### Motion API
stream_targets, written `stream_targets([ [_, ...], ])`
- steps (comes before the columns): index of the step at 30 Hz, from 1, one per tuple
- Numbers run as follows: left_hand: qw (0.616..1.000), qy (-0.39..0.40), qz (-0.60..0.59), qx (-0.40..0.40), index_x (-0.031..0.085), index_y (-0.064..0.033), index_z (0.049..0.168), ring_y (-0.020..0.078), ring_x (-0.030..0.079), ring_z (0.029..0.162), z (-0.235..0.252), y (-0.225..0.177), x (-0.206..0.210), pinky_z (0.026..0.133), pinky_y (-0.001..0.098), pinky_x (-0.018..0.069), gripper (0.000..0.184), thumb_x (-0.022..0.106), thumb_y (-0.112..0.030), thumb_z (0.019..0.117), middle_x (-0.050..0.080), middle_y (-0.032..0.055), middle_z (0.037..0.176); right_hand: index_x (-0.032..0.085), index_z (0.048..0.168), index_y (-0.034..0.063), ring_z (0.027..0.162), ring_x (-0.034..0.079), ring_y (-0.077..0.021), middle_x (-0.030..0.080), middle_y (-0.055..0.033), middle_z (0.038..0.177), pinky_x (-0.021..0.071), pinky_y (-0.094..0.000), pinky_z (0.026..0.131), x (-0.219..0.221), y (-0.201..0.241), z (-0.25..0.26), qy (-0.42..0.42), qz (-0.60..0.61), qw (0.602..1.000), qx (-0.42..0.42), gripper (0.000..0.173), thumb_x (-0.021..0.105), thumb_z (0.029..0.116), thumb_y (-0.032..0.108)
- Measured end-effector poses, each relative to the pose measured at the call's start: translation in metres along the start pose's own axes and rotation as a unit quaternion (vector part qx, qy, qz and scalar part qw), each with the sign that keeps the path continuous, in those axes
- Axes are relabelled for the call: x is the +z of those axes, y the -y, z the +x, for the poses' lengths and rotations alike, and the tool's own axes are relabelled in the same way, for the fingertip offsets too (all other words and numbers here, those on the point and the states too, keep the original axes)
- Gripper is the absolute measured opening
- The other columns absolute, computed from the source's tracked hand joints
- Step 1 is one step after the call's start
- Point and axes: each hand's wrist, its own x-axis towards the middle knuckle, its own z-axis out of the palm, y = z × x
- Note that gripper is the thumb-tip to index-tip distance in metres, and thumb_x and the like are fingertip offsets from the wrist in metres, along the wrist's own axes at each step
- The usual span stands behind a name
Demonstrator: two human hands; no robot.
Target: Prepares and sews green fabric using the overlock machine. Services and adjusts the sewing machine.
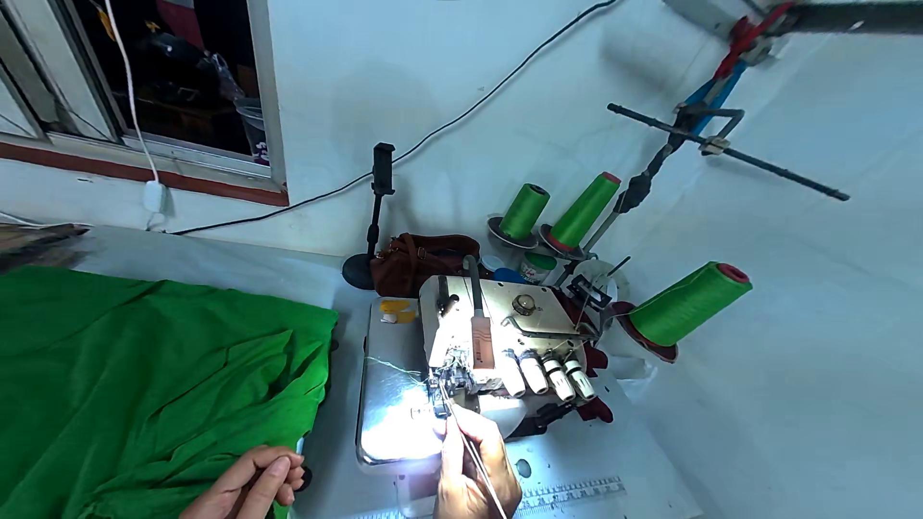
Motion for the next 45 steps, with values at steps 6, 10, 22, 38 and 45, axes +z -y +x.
stream_targets([
  [6, 0.998, 0.054, 0.013, 0.032, 0.070, -0.0107, 0.101, 0.0003, 0.068, 0.079, -0.002, -0.012, 0.014, 0.073, 0.0216, 0.0601, 0.022, 0.049, -0.003, 0.1032, 0.070, -0.0123, 0.093, 0.069, 0.098, 0.0098, 0.112, 0.064, -0.0048, 0.068, -0.0006, 0.110, 0.0537, -0.0191, 0.096, -0.014, -0.007, -0.008, -0.011, 0.113, 0.993, -0.015, 0.008, 0.063, 0.0959, 0.015],
  [10, 0.982, 0.177, -0.017, -0.057, 0.065, 0.0061, 0.117, 0.0078, 0.073, 0.084, -0.011, -0.049, 0.047, 0.081, 0.0293, 0.0622, 0.028, 0.042, -0.005, 0.1068, 0.075, 0.0001, 0.098, 0.068, 0.110, 0.0256, 0.132, 0.048, 0.0018, 0.055, 0.0138, 0.135, 0.0427, -0.0194, 0.110, -0.040, 0.011, -0.016, 0.070, 0.166, 0.983, -0.039, 0.011, 0.066, 0.0994, 0.023],
  [22, 0.961, 0.118, 0.198, -0.150, 0.070, -0.0009, 0.120, 0.0076, 0.055, 0.057, 0.081, -0.079, 0.056, 0.052, 0.0204, 0.0463, 0.026, 0.049, -0.010, 0.1073, 0.063, 0.0040, 0.079, 0.072, 0.119, -0.0009, 0.120, 0.061, -0.0398, 0.062, -0.0303, 0.129, 0.0506, -0.0462, 0.103, -0.098, -0.041, -0.019, 0.302, 0.001, 0.950, -0.083, 0.056, 0.077, 0.0849, 0.044],
  [38, 0.856, 0.266, 0.364, -0.253, 0.070, -0.0014, 0.084, 0.0053, 0.055, 0.046, 0.122, -0.084, 0.104, 0.046, 0.0183, 0.0450, 0.018, 0.069, -0.013, 0.0978, 0.063, 0.0016, 0.062, 0.080, 0.089, 0.0030, 0.098, 0.068, -0.0368, 0.071, -0.0184, 0.104, 0.0564, -0.0463, 0.087, -0.106, -0.099, -0.042, 0.193, -0.157, 0.969, 0.009, 0.018, 0.067, 0.0879, 0.015],
  [45, 0.874, 0.241, 0.305, -0.292, 0.067, -0.0004, 0.084, 0.0052, 0.054, 0.044, 0.123, -0.075, 0.103, 0.043, 0.0179, 0.0436, 0.019, 0.067, -0.012, 0.0989, 0.063, 0.0014, 0.060, 0.080, 0.087, 0.0038, 0.096, 0.068, -0.0366, 0.073, -0.0159, 0.099, 0.0564, -0.0464, 0.085, -0.105, -0.097, -0.042, 0.192, -0.163, 0.968, 0.014, 0.017, 0.065, 0.0885, 0.012],
])
